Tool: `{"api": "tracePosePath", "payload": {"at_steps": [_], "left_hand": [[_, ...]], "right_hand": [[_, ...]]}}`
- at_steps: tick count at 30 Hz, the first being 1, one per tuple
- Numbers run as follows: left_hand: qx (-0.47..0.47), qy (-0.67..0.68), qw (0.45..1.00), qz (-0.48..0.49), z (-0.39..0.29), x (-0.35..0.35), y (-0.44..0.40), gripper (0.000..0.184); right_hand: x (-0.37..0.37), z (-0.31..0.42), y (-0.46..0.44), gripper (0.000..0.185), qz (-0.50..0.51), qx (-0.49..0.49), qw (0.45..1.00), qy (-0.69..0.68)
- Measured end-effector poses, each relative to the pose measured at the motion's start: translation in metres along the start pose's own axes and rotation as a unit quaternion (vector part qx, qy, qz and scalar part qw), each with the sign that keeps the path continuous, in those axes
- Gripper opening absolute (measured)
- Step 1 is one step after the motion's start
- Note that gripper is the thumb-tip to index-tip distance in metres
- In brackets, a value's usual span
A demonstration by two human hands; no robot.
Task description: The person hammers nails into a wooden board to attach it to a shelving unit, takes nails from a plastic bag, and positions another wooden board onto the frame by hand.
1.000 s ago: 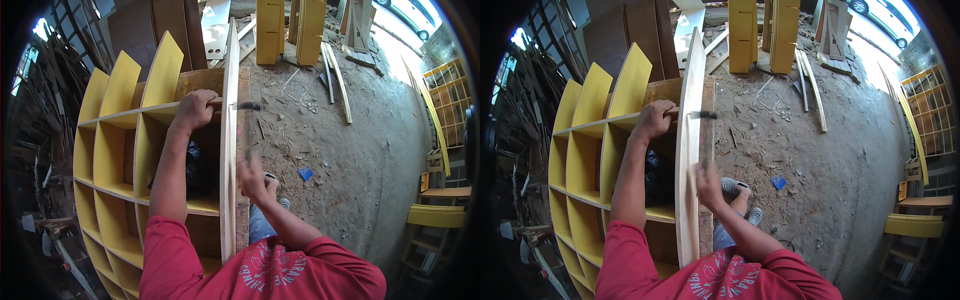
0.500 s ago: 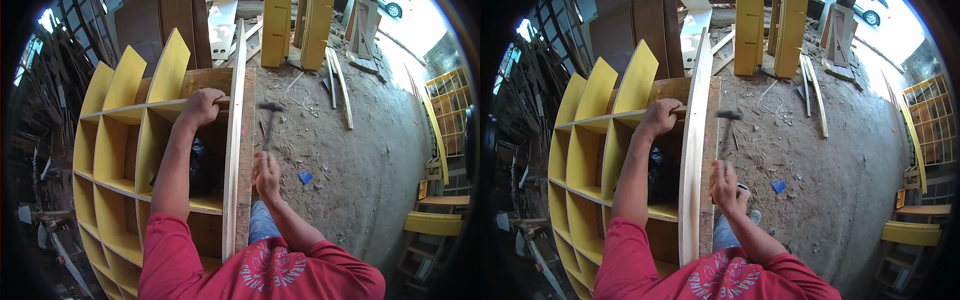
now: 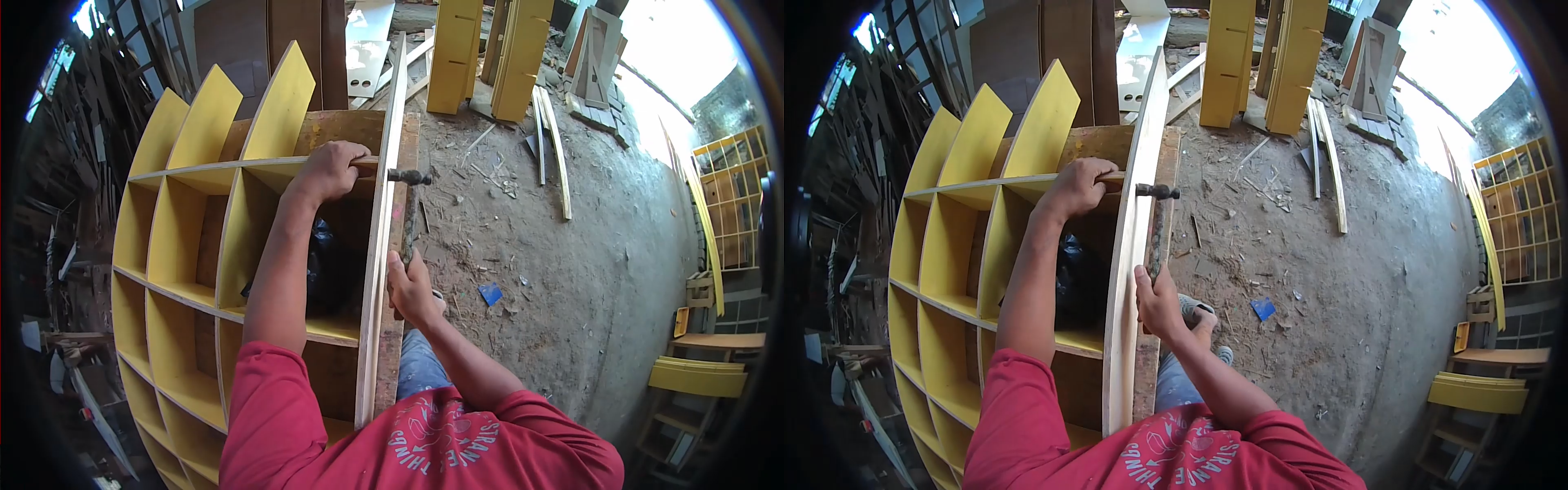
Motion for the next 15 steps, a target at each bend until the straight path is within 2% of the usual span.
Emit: {"api": "tracePosePath", "payload": {"at_steps": [1,2,4,7,9,11,15], "left_hand": [[0.009,0.008,1.0,-0.001,0.0,0.0,0.0,0.034],[0.015,0.017,1.0,-0.003,0.003,0.001,-0.002,0.033],[0.024,0.023,0.999,-0.011,0.007,0.001,0.001,0.034],[0.027,0.01,1.0,-0.012,0.01,0.002,0.002,0.039],[0.017,0.01,1.0,0.002,0.01,0.001,0.001,0.041],[0.016,0.009,1.0,0.012,0.01,0.002,0.002,0.042],[0.016,0.0,1.0,0.01,0.011,0.001,0.005,0.041]], "right_hand": [[-0.005,0.002,-0.004,0.025,0.017,-0.04,0.998,-0.04],[-0.017,-0.001,-0.005,0.026,0.03,-0.014,0.996,-0.078],[-0.022,0.021,0.003,0.024,-0.028,-0.014,0.986,-0.164],[-0.009,0.012,0.001,0.024,-0.166,-0.06,0.945,-0.277],[-0.002,0.002,-0.007,0.023,-0.054,-0.089,0.991,-0.085],[0.003,0.027,0.006,0.022,0.028,0.036,0.991,-0.128],[0.002,0.016,0.003,0.02,-0.109,-0.03,0.969,-0.22]]}}
Point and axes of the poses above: each hand's wrist, its own y-axis away from the middle knuckle, its own x-axis out of the palm, z = x × y, the point moved 5 cm from there along -y, towards the middle knuckle, and after that the axes turned 8 degrees about -y, right-handed, at the moved point
